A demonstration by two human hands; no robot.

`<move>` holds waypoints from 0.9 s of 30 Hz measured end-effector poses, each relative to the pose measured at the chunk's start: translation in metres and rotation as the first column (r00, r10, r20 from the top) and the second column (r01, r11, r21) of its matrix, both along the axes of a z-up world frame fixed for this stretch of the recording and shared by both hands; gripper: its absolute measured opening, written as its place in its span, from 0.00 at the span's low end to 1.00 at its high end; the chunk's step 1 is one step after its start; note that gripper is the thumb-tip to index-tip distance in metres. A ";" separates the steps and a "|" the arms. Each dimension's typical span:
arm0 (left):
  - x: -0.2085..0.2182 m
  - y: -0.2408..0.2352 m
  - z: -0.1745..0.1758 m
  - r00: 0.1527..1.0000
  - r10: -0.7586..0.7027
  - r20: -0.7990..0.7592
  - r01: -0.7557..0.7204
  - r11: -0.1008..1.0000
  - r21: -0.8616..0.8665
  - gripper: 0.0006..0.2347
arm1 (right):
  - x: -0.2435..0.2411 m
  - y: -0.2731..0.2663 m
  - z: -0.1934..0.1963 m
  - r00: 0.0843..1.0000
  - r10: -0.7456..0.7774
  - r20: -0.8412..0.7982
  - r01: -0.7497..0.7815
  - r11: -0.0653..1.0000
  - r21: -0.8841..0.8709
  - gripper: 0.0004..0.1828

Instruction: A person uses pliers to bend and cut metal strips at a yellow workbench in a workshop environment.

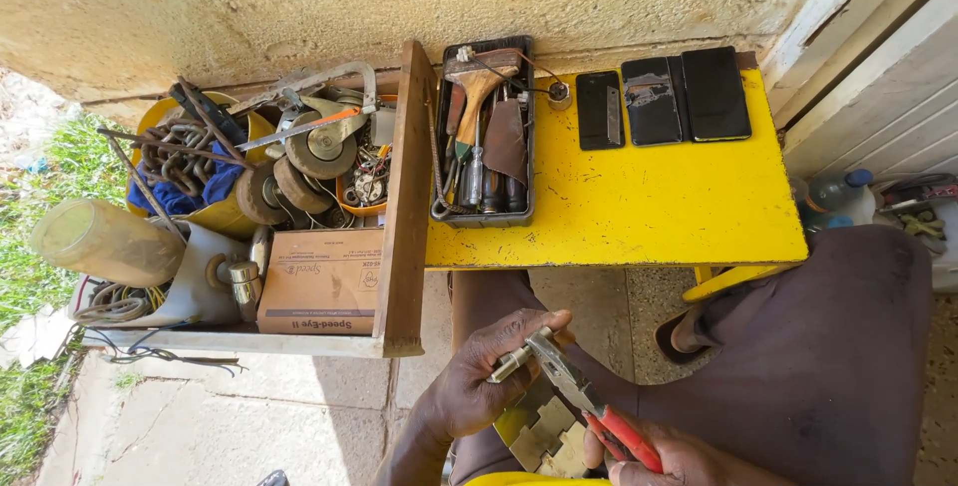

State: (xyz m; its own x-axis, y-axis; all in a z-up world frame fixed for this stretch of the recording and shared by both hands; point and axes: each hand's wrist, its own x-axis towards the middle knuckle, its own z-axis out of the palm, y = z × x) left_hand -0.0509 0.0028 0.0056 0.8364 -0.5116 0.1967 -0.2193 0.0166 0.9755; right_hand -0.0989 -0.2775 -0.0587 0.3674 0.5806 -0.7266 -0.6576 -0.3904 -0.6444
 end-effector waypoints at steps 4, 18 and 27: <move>0.003 -0.001 0.001 1.000 -0.021 -0.007 0.021 1.000 0.002 0.19 | -0.009 -0.005 -0.026 0.970 -0.179 -0.164 0.187 0.982 0.035 0.19; -0.001 0.007 0.003 0.996 -0.053 0.071 0.047 0.995 0.084 0.24 | 0.021 -0.012 0.035 0.951 0.228 0.209 -0.229 0.973 -0.020 0.13; -0.004 -0.002 0.007 0.998 0.058 0.038 -0.066 0.969 0.237 0.30 | 0.030 0.005 0.045 0.970 -0.108 -0.218 0.090 0.992 -0.090 0.21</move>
State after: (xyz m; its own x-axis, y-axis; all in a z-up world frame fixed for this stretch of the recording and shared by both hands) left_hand -0.0551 0.0003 0.0129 0.8635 -0.4941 0.1012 -0.2422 -0.2301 0.9426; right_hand -0.0688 -0.2730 -0.0136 0.2443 0.4868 -0.8387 -0.8184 -0.3604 -0.4476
